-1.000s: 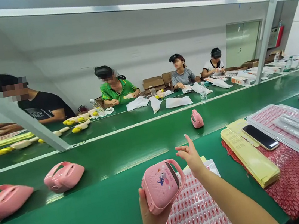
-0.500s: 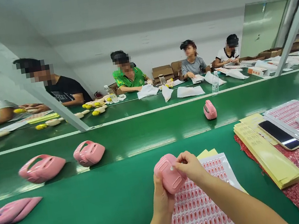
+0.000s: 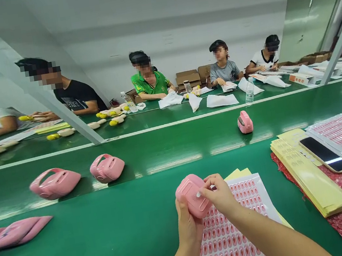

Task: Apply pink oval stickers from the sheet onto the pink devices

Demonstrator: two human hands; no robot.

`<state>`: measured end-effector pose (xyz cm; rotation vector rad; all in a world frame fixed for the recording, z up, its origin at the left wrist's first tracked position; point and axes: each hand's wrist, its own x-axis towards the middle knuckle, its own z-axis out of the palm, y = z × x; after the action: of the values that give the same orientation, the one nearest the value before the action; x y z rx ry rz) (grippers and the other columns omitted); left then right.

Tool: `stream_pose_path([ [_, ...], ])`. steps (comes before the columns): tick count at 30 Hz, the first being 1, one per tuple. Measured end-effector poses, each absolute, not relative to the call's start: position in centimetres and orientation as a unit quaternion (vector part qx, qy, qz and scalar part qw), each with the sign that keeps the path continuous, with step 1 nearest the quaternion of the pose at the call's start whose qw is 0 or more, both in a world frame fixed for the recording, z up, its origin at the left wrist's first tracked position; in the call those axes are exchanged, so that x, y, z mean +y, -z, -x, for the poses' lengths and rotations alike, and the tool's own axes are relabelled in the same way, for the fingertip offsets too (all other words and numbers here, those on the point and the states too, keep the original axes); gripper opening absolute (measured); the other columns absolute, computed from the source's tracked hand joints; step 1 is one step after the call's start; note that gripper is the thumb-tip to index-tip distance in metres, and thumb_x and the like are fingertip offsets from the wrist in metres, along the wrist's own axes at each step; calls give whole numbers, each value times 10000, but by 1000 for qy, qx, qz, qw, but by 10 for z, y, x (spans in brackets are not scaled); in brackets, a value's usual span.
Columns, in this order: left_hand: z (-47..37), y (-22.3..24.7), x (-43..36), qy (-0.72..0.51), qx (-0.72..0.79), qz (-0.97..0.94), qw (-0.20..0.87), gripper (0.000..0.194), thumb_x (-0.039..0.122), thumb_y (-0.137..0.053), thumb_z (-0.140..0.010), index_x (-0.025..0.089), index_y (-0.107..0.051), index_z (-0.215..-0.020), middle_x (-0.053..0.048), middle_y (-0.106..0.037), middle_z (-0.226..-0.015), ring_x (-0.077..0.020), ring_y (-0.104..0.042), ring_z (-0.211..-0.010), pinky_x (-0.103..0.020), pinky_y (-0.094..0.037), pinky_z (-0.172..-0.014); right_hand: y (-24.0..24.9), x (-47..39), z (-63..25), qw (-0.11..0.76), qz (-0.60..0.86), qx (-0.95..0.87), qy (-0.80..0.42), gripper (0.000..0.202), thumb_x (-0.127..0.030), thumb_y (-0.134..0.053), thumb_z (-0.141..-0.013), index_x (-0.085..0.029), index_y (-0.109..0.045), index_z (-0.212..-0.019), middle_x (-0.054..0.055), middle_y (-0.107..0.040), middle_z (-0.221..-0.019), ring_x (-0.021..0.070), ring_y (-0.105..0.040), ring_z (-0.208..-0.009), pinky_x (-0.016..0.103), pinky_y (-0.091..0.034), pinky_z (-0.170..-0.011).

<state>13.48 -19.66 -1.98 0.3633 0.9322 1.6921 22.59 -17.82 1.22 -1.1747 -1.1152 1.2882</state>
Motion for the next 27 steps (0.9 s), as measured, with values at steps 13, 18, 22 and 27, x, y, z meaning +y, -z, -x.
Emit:
stream_pose_path([
  [13, -134, 20, -197, -716, 396, -163, 551, 517, 544, -605, -643, 252, -489, -1053, -52, -578, -980, -234, -554, -958, -314, -496, -713, -9, -180, -224, 514, 484, -524, -477, 120, -270, -616, -609, -189, -553, -545, 45, -462, -860, 198, -460, -912, 294, -418, -705],
  [18, -135, 18, -198, -707, 395, -176, 559, 516, 539, -588, -664, 245, -479, -1074, -51, -577, -927, -234, -557, -940, -316, -500, -700, -8, -183, -223, 526, 468, -568, -426, 130, -230, -578, -669, -199, -490, -578, 44, -448, -850, 187, -468, -867, 305, -430, -685],
  [22, -135, 19, -200, -711, 400, -177, 551, 503, 529, -611, -646, 236, -493, -1038, -40, -579, -884, -220, -584, -873, -297, -499, -658, -7, -185, -222, 530, 460, -613, -362, 133, -180, -556, -676, -201, -467, -580, 51, -444, -831, 185, -473, -812, 311, -437, -646],
  [27, -132, 23, -198, -700, 420, -193, 544, 499, 536, -575, -675, 232, -503, -1064, -39, -598, -853, -210, -595, -826, -313, -488, -673, -25, -206, -224, 560, 413, -671, -256, 111, -158, -544, -698, -207, -495, -611, 58, -471, -832, 187, -491, -804, 336, -436, -687],
])
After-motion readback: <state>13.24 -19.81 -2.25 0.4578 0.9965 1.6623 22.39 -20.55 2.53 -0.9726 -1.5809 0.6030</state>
